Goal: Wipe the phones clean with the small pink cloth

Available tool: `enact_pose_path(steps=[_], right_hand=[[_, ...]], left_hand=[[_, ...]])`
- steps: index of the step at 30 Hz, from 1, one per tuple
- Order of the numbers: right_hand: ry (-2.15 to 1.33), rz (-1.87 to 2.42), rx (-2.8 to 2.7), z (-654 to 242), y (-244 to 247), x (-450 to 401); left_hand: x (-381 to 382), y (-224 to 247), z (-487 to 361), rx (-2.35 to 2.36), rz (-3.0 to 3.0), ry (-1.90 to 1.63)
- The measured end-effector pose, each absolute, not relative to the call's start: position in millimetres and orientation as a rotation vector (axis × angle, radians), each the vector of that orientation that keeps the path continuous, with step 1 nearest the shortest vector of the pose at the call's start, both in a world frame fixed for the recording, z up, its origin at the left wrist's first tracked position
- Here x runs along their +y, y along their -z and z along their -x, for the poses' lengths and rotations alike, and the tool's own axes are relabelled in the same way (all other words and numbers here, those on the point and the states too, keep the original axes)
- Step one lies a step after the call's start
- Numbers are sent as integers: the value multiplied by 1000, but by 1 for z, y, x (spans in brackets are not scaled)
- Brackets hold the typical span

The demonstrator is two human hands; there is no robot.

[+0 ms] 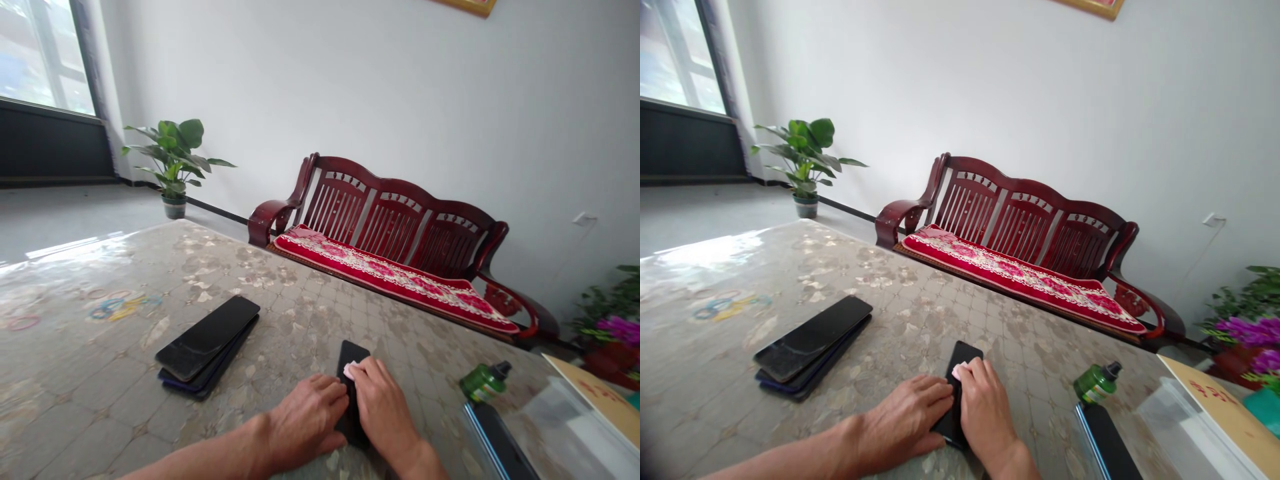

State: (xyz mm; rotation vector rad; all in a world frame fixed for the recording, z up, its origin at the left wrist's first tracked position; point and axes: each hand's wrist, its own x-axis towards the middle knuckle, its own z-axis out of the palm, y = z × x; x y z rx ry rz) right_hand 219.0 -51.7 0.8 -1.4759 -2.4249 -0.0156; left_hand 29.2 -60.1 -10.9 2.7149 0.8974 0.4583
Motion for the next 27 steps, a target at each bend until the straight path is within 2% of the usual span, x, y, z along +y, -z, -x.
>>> enact_pose_path(steps=[10, 19, 27], right_hand=[[188, 1617, -2358, -226, -2, -14], [141, 1536, -2411, -222, 4, -60], [227, 1639, -2347, -228, -1, -16]], left_hand=[[-64, 6, -29, 921, -2747, -459], [-64, 7, -31, 926, -2757, -450], [-66, 4, -30, 943, -2750, -418]])
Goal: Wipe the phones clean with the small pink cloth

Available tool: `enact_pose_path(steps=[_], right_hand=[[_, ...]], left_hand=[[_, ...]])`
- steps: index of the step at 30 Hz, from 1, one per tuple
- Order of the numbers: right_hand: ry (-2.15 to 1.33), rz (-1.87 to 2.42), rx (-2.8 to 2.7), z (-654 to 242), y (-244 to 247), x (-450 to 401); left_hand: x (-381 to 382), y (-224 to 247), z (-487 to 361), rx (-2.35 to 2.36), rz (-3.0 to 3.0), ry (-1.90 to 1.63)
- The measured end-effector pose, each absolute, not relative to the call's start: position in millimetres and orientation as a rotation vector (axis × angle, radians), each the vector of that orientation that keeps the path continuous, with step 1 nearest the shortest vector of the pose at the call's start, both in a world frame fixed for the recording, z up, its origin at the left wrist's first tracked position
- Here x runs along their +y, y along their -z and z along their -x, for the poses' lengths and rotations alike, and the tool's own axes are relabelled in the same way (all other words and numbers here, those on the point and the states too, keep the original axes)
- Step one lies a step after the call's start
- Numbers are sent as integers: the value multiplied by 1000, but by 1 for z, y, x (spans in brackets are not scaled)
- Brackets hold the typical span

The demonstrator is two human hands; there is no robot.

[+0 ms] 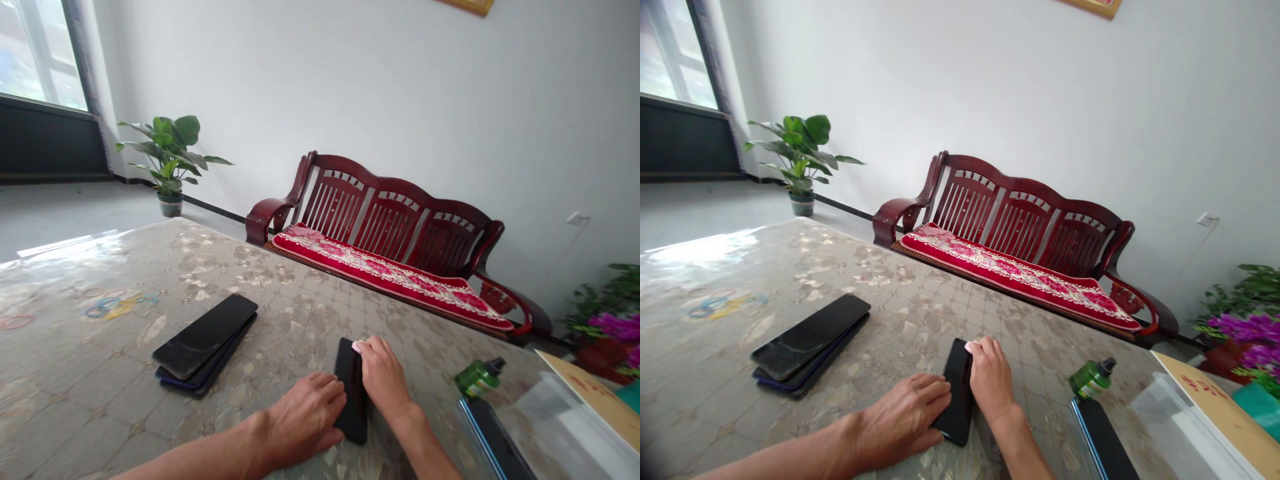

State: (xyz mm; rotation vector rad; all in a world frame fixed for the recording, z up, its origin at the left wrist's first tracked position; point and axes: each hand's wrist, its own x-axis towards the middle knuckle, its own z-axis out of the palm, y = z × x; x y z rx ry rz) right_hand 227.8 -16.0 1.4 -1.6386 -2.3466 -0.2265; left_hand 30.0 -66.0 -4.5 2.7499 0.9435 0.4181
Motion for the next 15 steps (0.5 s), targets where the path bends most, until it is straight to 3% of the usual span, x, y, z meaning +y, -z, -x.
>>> enact_pose_path(steps=[8, 15], right_hand=[[204, 1618, -2425, -224, 1, -55], [272, 1659, -2380, -225, -2, -22]], left_hand=[[-67, 2, -31, 951, -2773, -423], [-67, 4, -31, 952, -2773, -415]])
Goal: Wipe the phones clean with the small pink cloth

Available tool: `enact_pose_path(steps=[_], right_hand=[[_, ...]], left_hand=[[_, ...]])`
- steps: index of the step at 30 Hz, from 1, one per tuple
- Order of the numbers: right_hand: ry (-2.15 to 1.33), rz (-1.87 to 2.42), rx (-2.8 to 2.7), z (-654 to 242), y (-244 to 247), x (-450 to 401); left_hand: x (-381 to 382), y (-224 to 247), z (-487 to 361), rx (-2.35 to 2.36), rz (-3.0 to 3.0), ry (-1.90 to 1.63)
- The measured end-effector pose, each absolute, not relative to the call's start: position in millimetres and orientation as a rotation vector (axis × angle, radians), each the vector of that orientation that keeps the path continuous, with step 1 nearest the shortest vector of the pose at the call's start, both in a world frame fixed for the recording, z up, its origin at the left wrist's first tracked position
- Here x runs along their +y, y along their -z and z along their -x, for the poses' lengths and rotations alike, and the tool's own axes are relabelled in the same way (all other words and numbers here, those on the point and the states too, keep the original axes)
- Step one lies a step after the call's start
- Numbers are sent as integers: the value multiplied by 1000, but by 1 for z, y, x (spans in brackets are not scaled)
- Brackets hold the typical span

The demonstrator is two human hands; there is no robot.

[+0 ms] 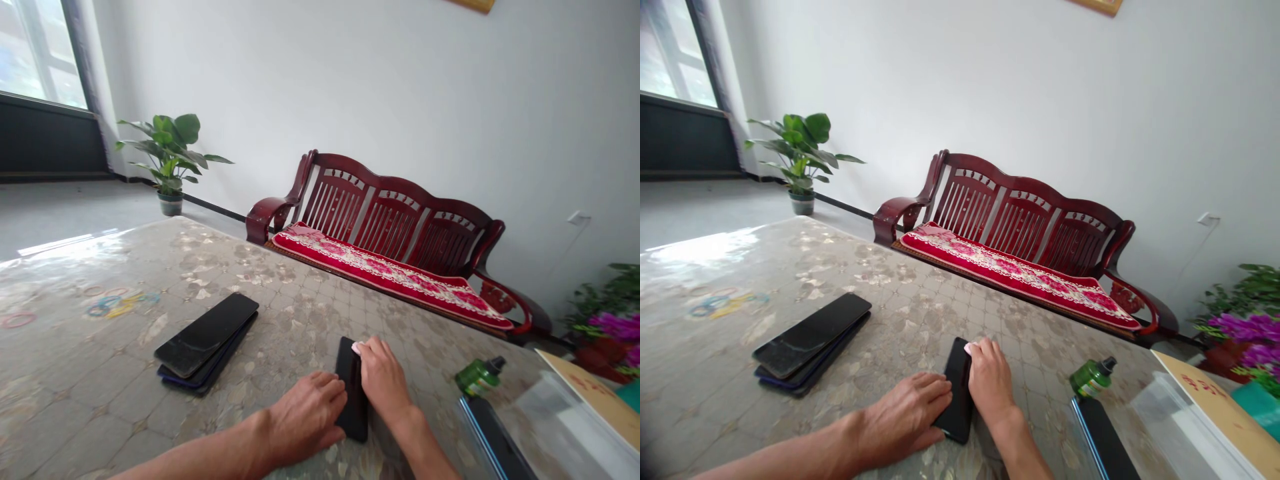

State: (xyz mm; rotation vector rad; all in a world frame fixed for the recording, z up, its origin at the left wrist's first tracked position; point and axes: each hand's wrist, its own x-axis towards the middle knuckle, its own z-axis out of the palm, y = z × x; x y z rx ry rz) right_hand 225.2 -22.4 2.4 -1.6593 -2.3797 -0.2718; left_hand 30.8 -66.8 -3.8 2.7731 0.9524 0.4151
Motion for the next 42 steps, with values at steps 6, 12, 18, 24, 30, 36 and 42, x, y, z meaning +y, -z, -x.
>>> enact_pose_path(steps=[6, 12, 18, 24, 30, 36, 42], right_hand=[[279, 1606, -2410, -224, 1, -35], [237, 1570, -2448, -215, -1, -40], [264, 1653, -2430, -206, -5, -10], [192, 1535, -2488, -205, -6, -39], [177, 1543, -2452, -204, -5, -32], [173, 1614, -2419, -200, -9, -18], [67, 1499, -2479, -210, -9, -58]], left_hand=[[-66, 6, -31, 961, -2769, -424], [-66, 4, -31, 953, -2759, -380], [-66, 4, -30, 949, -2752, -415], [-64, 2, -30, 928, -2748, -364], [-65, 4, -31, 937, -2766, -397], [-64, 6, -31, 939, -2783, -415], [-65, 3, -31, 940, -2769, -396]])
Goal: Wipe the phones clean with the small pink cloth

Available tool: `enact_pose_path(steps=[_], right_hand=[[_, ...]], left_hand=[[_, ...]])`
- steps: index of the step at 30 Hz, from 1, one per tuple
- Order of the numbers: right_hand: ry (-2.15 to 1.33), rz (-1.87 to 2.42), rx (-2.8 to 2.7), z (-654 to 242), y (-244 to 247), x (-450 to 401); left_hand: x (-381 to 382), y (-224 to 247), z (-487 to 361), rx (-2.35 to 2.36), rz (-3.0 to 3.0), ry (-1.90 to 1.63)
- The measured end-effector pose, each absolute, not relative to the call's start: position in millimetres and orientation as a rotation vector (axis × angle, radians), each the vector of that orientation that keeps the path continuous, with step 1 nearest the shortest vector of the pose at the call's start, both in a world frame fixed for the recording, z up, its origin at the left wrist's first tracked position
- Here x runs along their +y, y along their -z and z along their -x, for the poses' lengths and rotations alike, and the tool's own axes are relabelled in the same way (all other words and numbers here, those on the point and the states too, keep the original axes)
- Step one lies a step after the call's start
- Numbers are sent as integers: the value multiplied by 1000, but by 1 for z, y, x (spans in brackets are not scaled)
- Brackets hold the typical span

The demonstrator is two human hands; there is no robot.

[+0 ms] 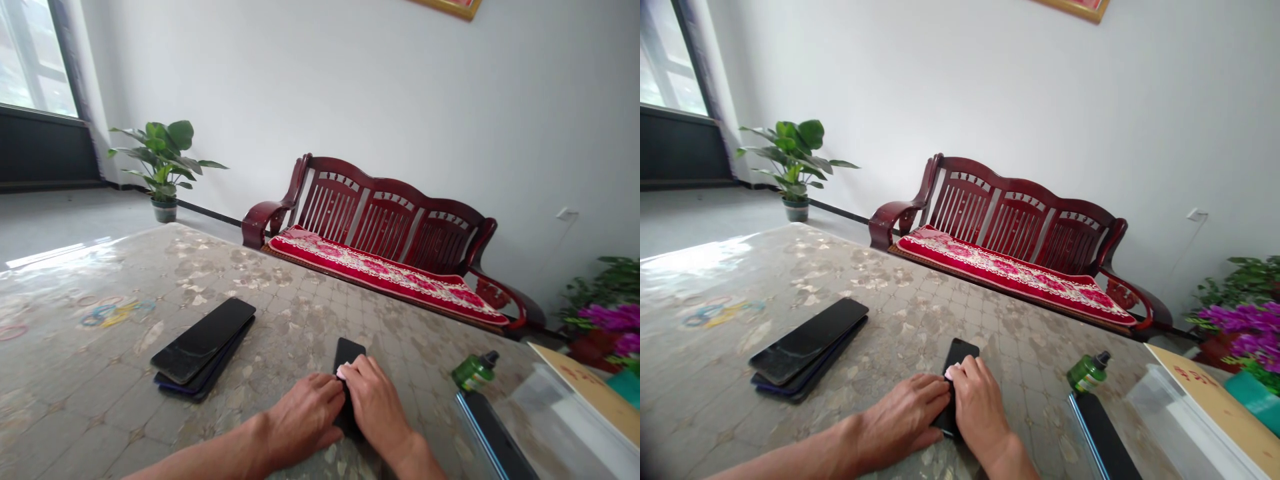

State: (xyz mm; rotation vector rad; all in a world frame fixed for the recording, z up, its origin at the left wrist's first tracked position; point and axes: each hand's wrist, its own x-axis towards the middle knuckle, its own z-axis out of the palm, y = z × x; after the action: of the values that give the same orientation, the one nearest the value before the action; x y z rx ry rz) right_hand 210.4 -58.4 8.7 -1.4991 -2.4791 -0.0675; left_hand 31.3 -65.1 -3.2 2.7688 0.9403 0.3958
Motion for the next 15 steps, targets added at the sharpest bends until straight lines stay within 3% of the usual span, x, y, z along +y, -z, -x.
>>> enact_pose_path(steps=[9, 15], right_hand=[[98, 1671, -2365, -225, -11, -26], [14, 1555, -2416, -220, -7, -57]], left_hand=[[-66, 9, -31, 947, -2740, -440], [-66, 9, -32, 935, -2732, -450]])
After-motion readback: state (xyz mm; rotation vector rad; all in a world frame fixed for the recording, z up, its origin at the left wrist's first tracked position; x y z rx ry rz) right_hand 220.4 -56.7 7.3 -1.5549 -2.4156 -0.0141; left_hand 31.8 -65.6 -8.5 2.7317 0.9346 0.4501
